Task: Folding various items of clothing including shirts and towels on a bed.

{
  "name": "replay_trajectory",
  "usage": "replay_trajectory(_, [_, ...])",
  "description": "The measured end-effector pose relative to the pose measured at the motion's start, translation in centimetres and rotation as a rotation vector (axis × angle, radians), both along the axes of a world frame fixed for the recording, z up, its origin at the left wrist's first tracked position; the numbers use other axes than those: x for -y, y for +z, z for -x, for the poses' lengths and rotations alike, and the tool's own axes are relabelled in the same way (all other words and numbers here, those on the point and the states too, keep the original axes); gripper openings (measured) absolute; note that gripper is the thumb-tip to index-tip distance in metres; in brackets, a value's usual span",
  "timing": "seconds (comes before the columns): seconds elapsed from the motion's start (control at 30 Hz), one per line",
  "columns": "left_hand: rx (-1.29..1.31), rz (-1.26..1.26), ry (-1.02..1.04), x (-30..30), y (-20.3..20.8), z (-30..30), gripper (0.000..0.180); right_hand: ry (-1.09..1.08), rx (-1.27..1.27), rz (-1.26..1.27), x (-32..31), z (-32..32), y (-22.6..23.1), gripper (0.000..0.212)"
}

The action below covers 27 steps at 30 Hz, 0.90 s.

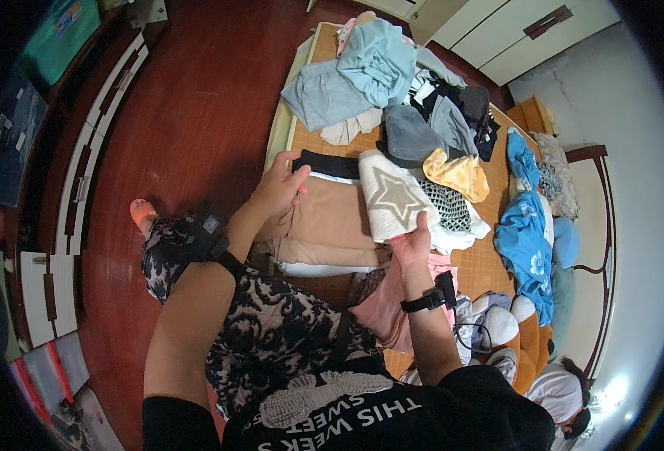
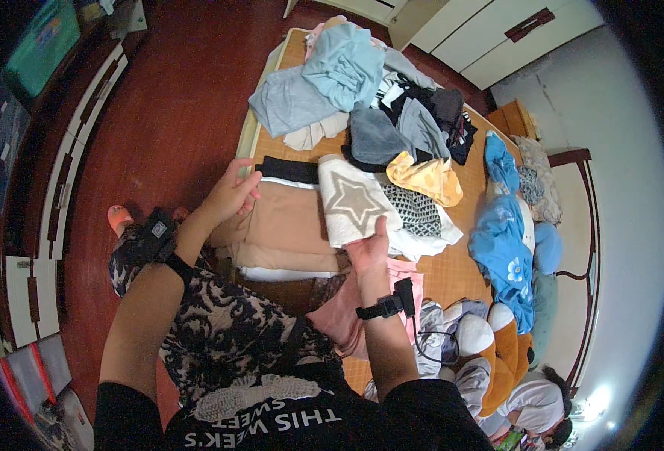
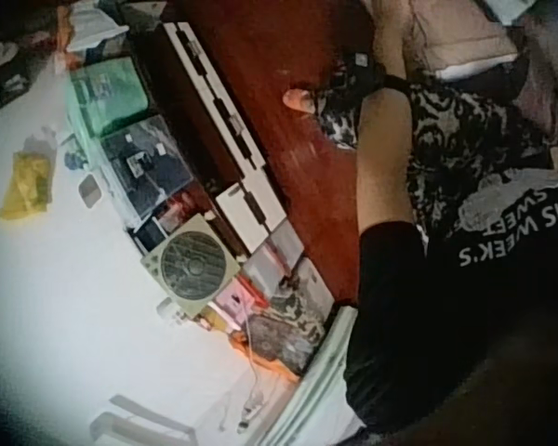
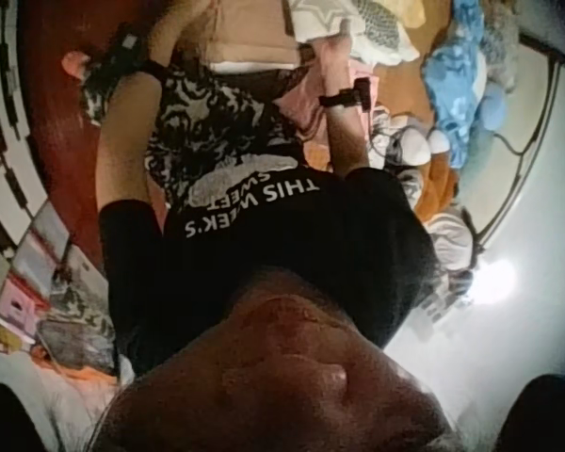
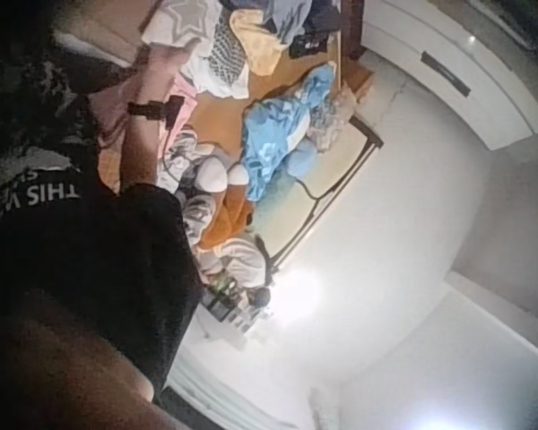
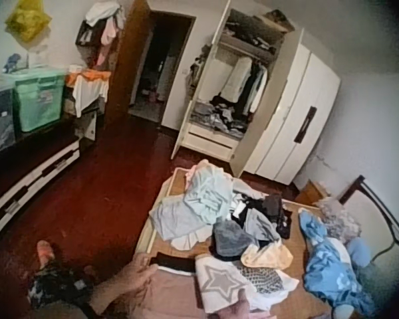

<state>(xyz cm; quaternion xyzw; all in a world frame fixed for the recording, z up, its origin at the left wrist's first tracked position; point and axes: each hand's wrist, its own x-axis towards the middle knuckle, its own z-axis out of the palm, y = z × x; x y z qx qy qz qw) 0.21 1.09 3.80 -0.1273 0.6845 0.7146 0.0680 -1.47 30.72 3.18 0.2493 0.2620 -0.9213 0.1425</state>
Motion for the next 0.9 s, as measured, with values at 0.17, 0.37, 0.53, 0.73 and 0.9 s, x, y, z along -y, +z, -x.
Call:
replay_trajectory(0.17, [-0.02, 0.028, -0.033, -0.3, -1.0, 0.4, 0.047, -0.01, 0.108, -0.021, -1.3, 0.0, -2.6, 0.053])
replay_trajectory(0.37, [0.02, 0.095, -0.07, -0.1, -0.3, -0.2, 0.046, -0.041, 0.076, -0.149, 1.3, -2.1, 0.0, 0.047])
replay_trajectory(0.53, [0.018, 0.145, -0.095, 0.2, -1.3, -0.2, 0.045, -0.129, 0.238, -0.113, 0.9, -2.8, -3.6, 0.039])
replay_trajectory(0.73, [-0.017, 0.266, -0.121, 0.1, -0.6, -0.6, 0.048, 0.022, 0.145, -0.459, -2.2, -2.1, -4.6, 0.033])
replay_trajectory(0.9, [-0.008, 0.297, -0.135, 0.2, -0.9, -0.5, 0.047, -0.344, -0.109, -1.338, -5.3, 0.0, -3.4, 0.068])
